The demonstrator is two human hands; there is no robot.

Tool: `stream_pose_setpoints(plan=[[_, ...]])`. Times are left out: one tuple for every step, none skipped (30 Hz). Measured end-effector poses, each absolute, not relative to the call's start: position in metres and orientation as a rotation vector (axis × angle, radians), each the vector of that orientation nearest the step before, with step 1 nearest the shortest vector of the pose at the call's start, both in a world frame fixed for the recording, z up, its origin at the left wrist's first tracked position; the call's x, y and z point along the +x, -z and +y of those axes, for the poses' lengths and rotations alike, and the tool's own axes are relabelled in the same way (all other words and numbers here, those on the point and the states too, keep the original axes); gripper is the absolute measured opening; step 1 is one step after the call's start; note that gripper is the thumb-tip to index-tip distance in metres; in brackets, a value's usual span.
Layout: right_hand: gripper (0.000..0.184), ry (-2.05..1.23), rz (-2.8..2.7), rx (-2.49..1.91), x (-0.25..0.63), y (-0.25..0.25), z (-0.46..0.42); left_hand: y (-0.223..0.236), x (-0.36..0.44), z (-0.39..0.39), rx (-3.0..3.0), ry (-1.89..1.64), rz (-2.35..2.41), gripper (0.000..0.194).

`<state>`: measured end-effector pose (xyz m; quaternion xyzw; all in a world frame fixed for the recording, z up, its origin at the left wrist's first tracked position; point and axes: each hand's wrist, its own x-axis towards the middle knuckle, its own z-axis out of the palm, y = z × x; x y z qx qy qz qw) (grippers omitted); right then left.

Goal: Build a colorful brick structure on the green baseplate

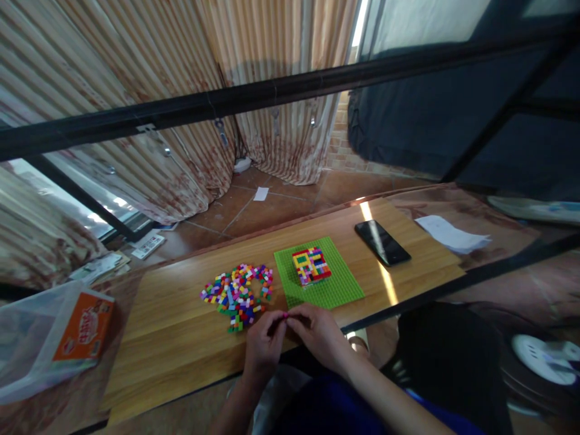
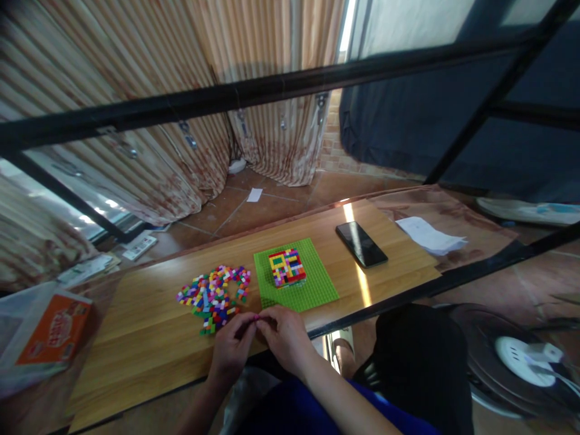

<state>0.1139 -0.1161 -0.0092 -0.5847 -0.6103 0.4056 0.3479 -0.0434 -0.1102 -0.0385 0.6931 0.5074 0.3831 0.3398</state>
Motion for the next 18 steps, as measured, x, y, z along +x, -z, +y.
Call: stream_pose_setpoints(plan=[[0.015, -1.054, -1.572, -1.523, 0.112, 0.01, -0.117, 0.038, -0.043, -0.11, 1.807, -0.999, 1.326, 0.016], [0.015, -1.049, -1.562, -1.535, 0.111, 0.011, -0.117, 0.038, -0.043, -0.111, 1.811, -1.0, 1.33, 0.016], [0.014, -1.036, -1.553, -1.552, 0.109, 0.012, -0.117, 0.038, -0.043, -0.111, 1.815, -1.0, 1.332, 0.016], [0.013, -1.018, -1.546, -1.57, 0.108, 0.012, -0.117, 0.039, -0.043, -0.111, 1.823, -0.999, 1.332, 0.016], [0.012, -0.997, -1.546, -1.584, 0.106, 0.012, -0.117, 0.039, -0.043, -0.111, 1.833, -1.001, 1.333, 0.016], [0.012, -0.973, -1.551, -1.595, 0.105, 0.012, -0.117, 0.04, -0.043, -0.111, 1.846, -1.002, 1.334, 0.016], [0.012, -0.946, -1.559, -1.603, 0.104, 0.012, -0.118, 0.04, -0.043, -0.112, 1.858, -1.002, 1.336, 0.016], [0.012, -0.921, -1.569, -1.605, 0.103, 0.012, -0.118, 0.04, -0.043, -0.112, 1.865, -1.001, 1.34, 0.016], [0.013, -0.902, -1.577, -1.602, 0.103, 0.012, -0.118, 0.041, -0.043, -0.112, 1.871, -0.998, 1.343, 0.016], [0.013, -0.888, -1.58, -1.595, 0.104, 0.012, -0.118, 0.041, -0.043, -0.112, 1.874, -0.993, 1.344, 0.016], [0.014, -0.874, -1.574, -1.584, 0.106, 0.011, -0.117, 0.041, -0.043, -0.112, 1.874, -0.99, 1.347, 0.016], [0.015, -0.853, -1.558, -1.571, 0.11, 0.011, -0.115, 0.041, -0.042, -0.112, 1.876, -0.987, 1.351, 0.015], [0.015, -0.827, -1.538, -1.556, 0.115, 0.01, -0.112, 0.041, -0.042, -0.112, 1.88, -0.986, 1.358, 0.014], [0.015, -0.791, -1.51, -1.543, 0.122, 0.009, -0.108, 0.041, -0.041, -0.111, 1.888, -0.985, 1.366, 0.013], [0.015, -0.743, -1.474, -1.537, 0.13, 0.007, -0.103, 0.041, -0.041, -0.111, 1.899, -0.982, 1.375, 0.013], [0.015, -0.699, -1.444, -1.534, 0.139, 0.005, -0.097, 0.04, -0.04, -0.111, 1.912, -0.979, 1.383, 0.013], [0.015, -0.64, -1.395, -1.549, 0.148, 0.004, -0.091, 0.04, -0.04, -0.111, 1.926, -0.974, 1.387, 0.013], [0.015, -0.585, -1.362, -1.579, 0.157, 0.002, -0.083, 0.04, -0.04, -0.111, 1.94, -0.971, 1.388, 0.014]])
